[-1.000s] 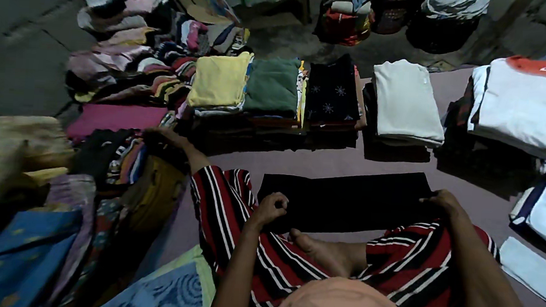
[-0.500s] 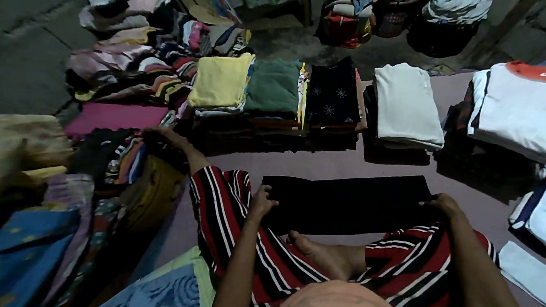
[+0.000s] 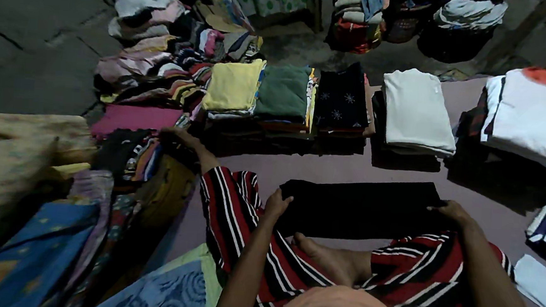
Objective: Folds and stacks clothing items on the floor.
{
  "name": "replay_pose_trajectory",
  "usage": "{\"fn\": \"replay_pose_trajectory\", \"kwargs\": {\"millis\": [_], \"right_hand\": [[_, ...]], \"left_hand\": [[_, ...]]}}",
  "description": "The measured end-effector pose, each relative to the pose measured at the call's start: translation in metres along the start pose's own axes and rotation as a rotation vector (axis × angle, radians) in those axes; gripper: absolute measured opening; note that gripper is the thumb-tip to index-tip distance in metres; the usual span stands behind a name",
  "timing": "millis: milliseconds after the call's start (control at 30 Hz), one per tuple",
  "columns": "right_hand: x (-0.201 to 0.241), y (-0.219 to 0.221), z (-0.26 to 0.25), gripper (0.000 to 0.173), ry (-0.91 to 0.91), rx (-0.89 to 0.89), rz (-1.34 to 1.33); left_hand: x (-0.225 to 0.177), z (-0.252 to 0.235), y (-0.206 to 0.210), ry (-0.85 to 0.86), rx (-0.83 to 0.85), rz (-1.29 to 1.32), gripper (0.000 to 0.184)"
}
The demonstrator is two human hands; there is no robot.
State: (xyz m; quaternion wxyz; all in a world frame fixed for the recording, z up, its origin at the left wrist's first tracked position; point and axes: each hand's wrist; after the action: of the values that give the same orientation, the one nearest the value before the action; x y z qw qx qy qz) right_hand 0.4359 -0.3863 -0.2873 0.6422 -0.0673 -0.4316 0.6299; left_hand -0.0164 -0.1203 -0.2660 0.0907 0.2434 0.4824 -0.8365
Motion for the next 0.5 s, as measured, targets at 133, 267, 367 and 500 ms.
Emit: {"fn": "replay_pose_trajectory", "kwargs": {"millis": [133, 267, 367, 500], "right_hand": [[0.0, 0.001, 0.0, 0.043, 0.014, 0.023, -0.03], [0.0, -0.007, -0.002, 0.038, -0.059, -0.023, -0.042], [0.002, -0.012, 0.012, 0.034, -0.133, -0.093, -0.194], [-0.002, -0.018, 0.025, 0.029, -0.249, -0.202, -0.441]], "left_hand": [[0.006, -0.005, 0.003, -0.075, -0.014, 0.301, 0.074], [0.002, -0.008, -0.002, 0.017, -0.072, 0.5, 0.066], [-0.009, -0.002, -0.018, 0.138, -0.132, 0.689, 0.057], [-0.035, 0.011, -0.051, 0.238, -0.136, 0.77, 0.05]]}}
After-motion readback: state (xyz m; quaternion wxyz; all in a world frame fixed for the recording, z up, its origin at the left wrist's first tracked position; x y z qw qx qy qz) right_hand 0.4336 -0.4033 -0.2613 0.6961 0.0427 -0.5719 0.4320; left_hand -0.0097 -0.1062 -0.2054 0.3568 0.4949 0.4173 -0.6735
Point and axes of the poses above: each hand's wrist, its own z-axis away from the middle knuckle, its own y-axis out of the palm, x = y × z, and after that the axes turned 2 degrees about y, right-handed
